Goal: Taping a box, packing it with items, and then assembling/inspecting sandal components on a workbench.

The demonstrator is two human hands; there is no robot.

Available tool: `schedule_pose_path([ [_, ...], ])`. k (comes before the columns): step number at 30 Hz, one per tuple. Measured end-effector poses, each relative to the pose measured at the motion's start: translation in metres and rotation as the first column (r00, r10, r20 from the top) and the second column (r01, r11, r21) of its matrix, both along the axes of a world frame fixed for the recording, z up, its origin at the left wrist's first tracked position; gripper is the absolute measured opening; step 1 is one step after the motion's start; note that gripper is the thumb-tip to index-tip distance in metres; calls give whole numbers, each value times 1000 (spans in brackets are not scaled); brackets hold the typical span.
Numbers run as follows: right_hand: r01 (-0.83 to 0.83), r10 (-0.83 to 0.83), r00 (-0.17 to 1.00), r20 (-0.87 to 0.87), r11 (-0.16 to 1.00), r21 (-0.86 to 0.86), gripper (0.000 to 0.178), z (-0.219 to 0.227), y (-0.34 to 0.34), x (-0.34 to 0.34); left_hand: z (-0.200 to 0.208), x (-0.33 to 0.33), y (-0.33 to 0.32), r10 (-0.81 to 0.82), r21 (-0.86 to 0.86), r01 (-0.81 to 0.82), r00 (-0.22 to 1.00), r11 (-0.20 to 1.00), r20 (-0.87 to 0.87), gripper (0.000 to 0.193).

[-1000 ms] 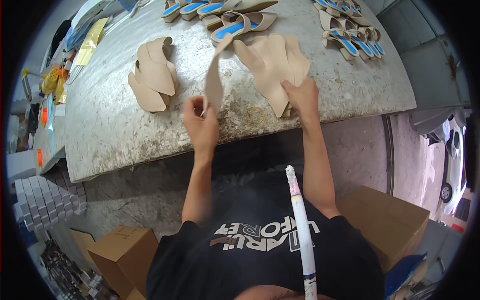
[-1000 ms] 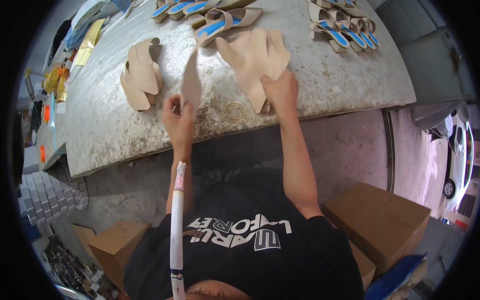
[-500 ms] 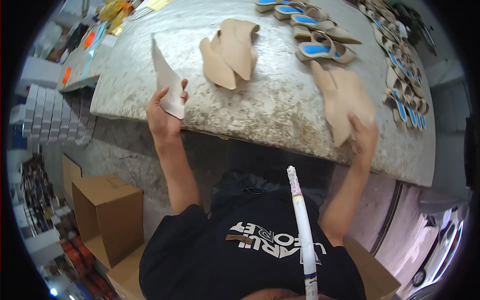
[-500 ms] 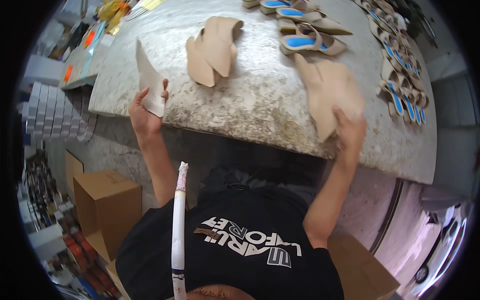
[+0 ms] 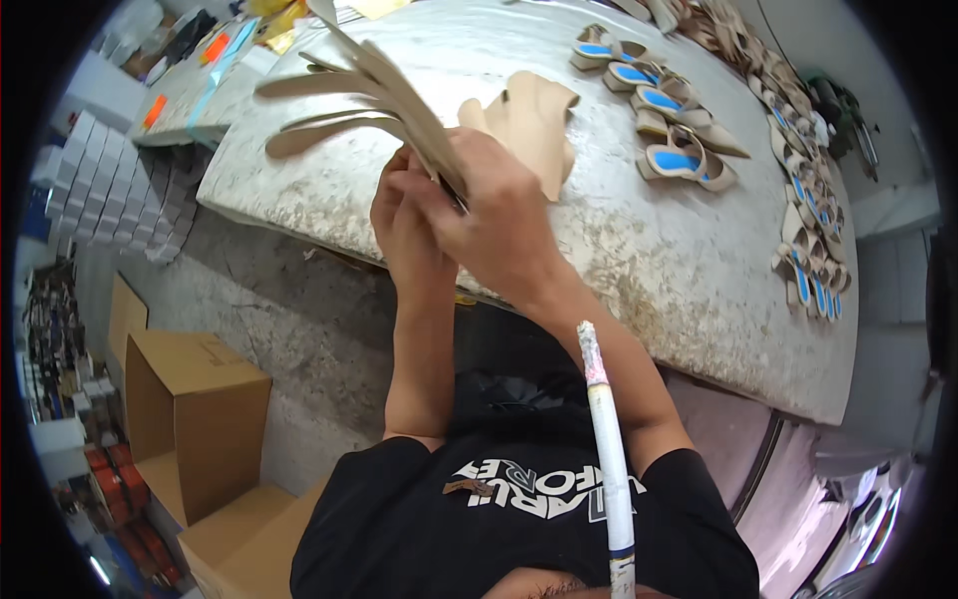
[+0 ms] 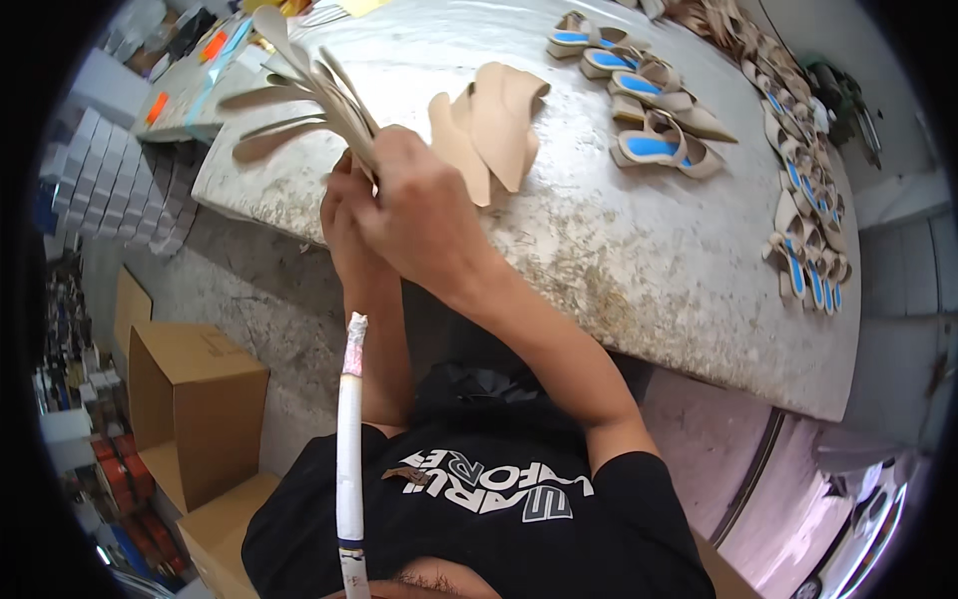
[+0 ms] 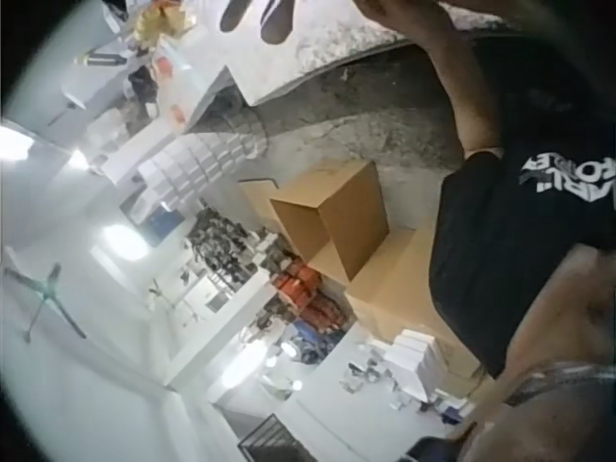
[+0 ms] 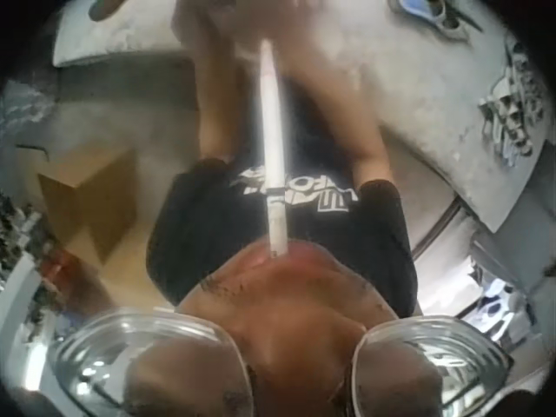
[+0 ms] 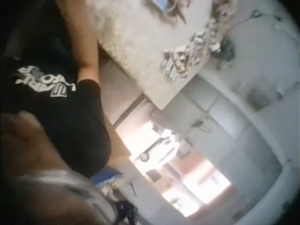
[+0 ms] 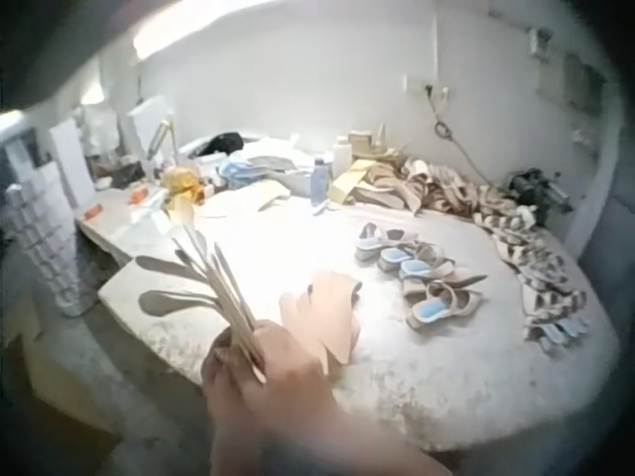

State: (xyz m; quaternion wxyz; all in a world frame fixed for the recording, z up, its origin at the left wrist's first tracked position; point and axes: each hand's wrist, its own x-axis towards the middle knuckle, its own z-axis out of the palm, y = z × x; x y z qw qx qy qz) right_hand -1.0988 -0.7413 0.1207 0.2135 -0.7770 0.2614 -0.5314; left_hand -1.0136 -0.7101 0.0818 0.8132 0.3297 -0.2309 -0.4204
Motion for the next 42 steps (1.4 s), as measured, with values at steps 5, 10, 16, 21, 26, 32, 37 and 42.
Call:
schedule_pose_path([
  [5, -238, 115, 955, 273, 845, 479, 26, 1, -17, -2, -8, 25, -6, 244, -32, -249, 964, 968, -104, 50],
  [10, -270, 87, 946, 312, 745, 610, 35, 6, -26, 1, -1, 41, -5, 208, 22, -208, 978, 978, 32, 41],
  [16, 39, -311, 895, 319, 768, 639, 38, 13, -55, -32, -1, 71, -5, 207, -52, -210, 977, 976, -60, 42],
  [21, -17, -195, 731, 654, 953, 303, 37, 50, -119, -121, 37, 81, -51, 43, -535, -21, 999, 844, 28, 37],
  [26, -80, 27, 673, 740, 996, 37, 31, 84, -102, -139, -72, 30, -126, -49, 291, -81, 910, 953, 413, 55],
  [32, -20, -95, 764, 638, 985, 170, 17, 76, -80, -84, -111, -6, -92, -31, 149, -714, 176, 684, 984, 63],
  [37, -500, 241, 649, 722, 850, 167, 22, 85, -94, -54, -112, 17, -93, -76, 473, -178, 879, 863, 471, 60],
  [42, -460, -122, 696, 708, 682, 569, 41, -33, -93, -18, -83, 33, -80, 2, 513, 81, 987, 854, -159, 76],
])
